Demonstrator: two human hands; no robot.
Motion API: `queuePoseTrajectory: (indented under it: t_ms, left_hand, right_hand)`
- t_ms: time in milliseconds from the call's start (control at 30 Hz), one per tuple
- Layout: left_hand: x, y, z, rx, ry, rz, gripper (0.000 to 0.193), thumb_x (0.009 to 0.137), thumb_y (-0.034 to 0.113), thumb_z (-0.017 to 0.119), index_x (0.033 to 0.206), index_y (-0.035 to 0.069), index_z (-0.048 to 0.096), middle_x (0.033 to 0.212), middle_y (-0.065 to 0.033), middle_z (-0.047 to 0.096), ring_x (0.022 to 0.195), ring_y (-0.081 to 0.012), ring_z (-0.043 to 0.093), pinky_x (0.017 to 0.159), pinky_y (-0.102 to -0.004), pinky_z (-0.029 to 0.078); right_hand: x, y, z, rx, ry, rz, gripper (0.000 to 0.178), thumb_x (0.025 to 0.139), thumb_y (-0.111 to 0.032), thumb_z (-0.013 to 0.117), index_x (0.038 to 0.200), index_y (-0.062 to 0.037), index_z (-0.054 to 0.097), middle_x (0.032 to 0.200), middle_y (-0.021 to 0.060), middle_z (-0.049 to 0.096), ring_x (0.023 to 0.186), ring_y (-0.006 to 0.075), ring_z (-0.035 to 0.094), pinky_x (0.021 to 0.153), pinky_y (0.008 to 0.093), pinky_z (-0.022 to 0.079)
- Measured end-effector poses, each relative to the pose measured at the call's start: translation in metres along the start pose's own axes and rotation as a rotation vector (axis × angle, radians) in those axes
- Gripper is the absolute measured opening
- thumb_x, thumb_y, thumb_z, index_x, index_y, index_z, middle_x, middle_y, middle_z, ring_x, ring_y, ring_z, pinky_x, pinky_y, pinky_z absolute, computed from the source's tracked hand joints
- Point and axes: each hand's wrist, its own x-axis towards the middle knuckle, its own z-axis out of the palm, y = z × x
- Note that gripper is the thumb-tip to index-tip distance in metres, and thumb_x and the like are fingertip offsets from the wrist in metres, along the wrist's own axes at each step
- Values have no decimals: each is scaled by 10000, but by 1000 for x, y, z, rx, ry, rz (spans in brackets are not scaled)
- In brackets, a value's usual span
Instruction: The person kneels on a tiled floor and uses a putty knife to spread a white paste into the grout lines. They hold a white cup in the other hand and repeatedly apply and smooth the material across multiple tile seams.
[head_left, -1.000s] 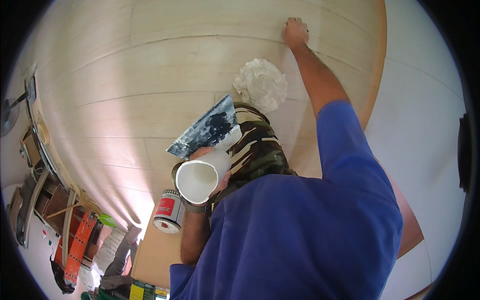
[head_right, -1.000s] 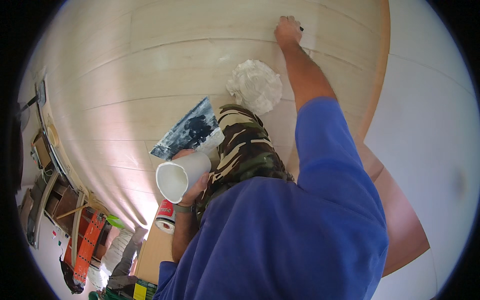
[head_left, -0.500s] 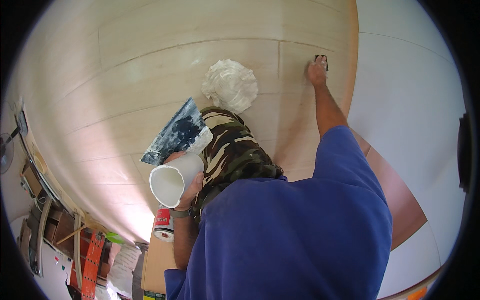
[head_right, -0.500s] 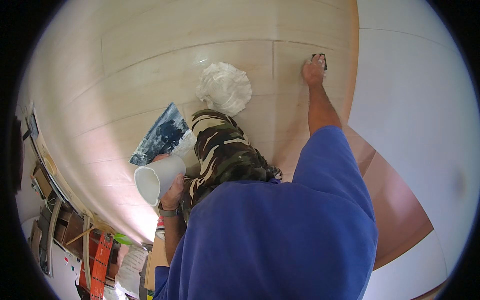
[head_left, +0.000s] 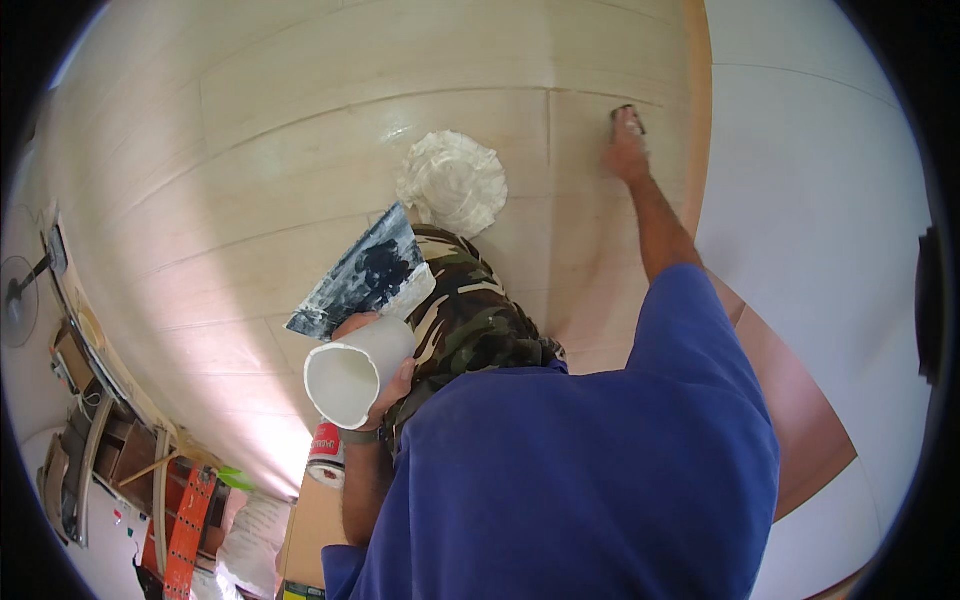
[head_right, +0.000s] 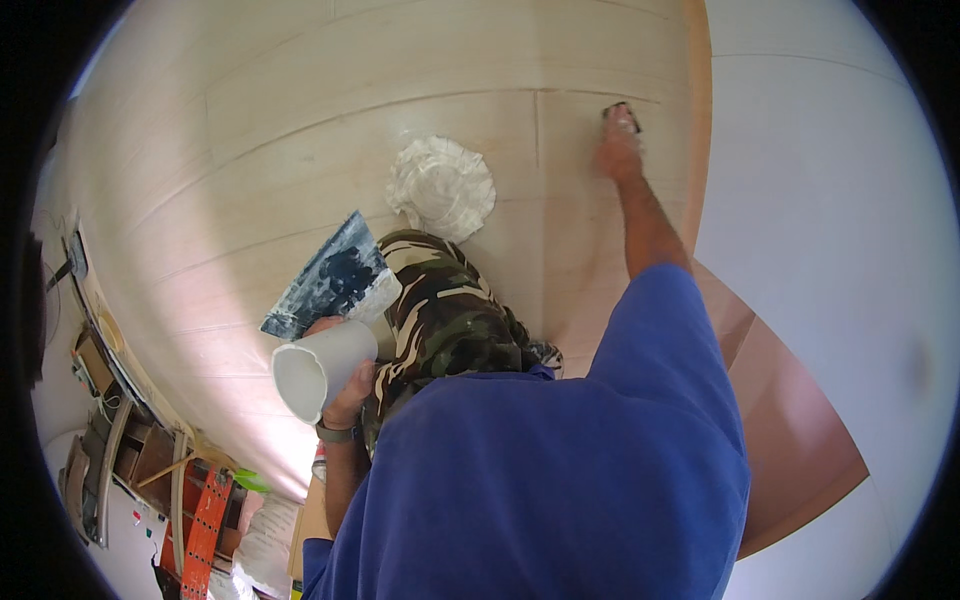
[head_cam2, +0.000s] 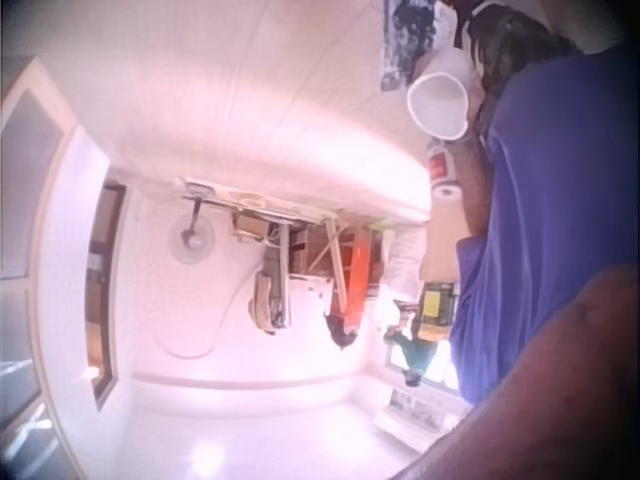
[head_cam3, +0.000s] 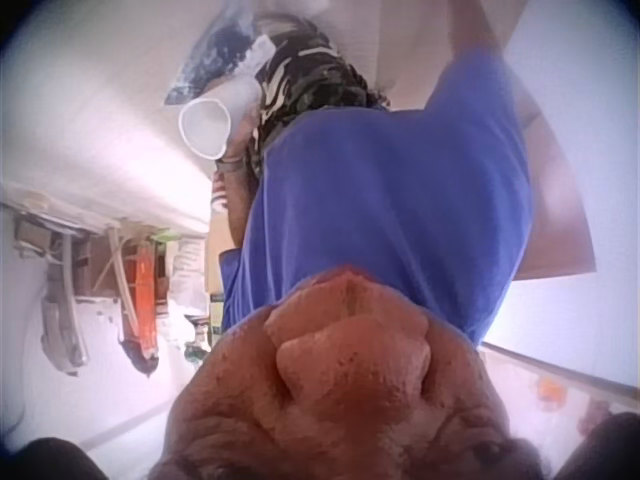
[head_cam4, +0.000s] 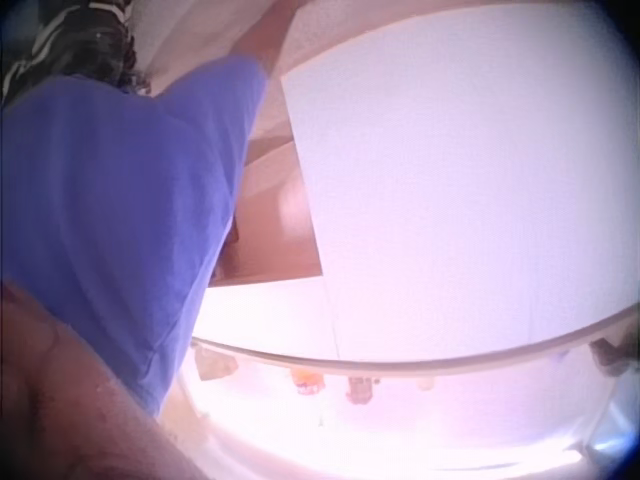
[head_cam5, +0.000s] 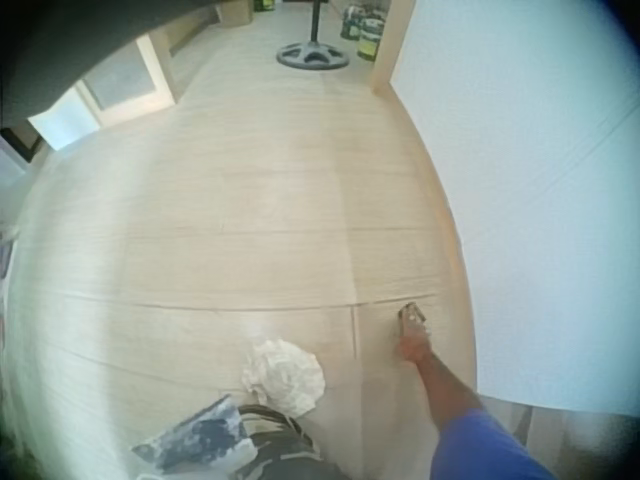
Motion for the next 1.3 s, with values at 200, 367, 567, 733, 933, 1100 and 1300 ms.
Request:
queuePoseTrajectory:
  t_ms: [200, 367, 567, 733, 933, 1100, 1300]
  left_hand:
    - [-7, -4, 5, -140, 27, -64, 614, 620, 220, 770, 1123, 0, 495, 1080, -132, 534, 982, -235, 531, 844, -346, 447]
    - [-6, 0, 14, -222, 106, -152, 630, 598, 203, 786, 1124, 11, 499, 1073, -120, 548, 979, -229, 539, 847, -339, 446]
    - [-13, -4, 22, -246, 126, -137, 639, 606, 180, 795, 1143, 33, 481, 1043, -99, 554, 984, -208, 536, 850, -328, 442]
    - [-19, 11, 27, -913, 155, -371, 572, 643, 23, 758, 1151, 20, 496, 950, -65, 609, 846, -171, 588, 755, -297, 487]
    - [-22, -8, 25, -720, 265, -147, 553, 695, 26, 739, 1177, 12, 469, 979, -121, 615, 872, -214, 611, 720, -345, 513]
    - [-29, -30, 23, -719, 371, -243, 577, 636, 128, 804, 1125, 37, 512, 1014, -96, 619, 907, -201, 613, 785, -330, 495]
    - [-33, -38, 19, -669, 474, -283, 541, 615, 171, 812, 1073, 49, 552, 982, -66, 632, 935, -170, 607, 839, -304, 468]
  right_hand:
    - [10, 20, 16, -164, 23, 50, 647, 783, -159, 487, 1335, 86, 255, 1392, 306, 239, 1309, 422, 222, 1091, 445, 194]
    - [-73, -185, 19, 48, -60, -232, 654, 826, -275, 483, 1366, 19, 261, 1444, 237, 188, 1340, 382, 188, 1079, 491, 187]
    - [-51, -354, 18, 34, -278, -739, 664, 831, -355, 498, 1359, -13, 284, 1472, 164, 170, 1360, 323, 158, 1072, 534, 161]
    - [-44, -393, 21, -44, -331, -988, 732, 728, -165, 631, 1357, -17, 285, 1458, 156, 203, 1356, 307, 168, 1094, 472, 161]
    - [-12, -342, 18, -15, -324, -959, 497, 772, -170, 594, 1240, -58, 469, 1402, 82, 341, 1288, 264, 317, 1035, 448, 280]
    - [-6, -343, 7, 77, -189, -850, 460, 747, -144, 622, 1181, -41, 507, 1315, 151, 416, 1183, 340, 405, 981, 444, 342]
    - [-3, -352, -11, -24, -173, -614, 494, 747, -122, 630, 1201, -25, 461, 1195, 198, 451, 1083, 365, 450, 929, 430, 394]
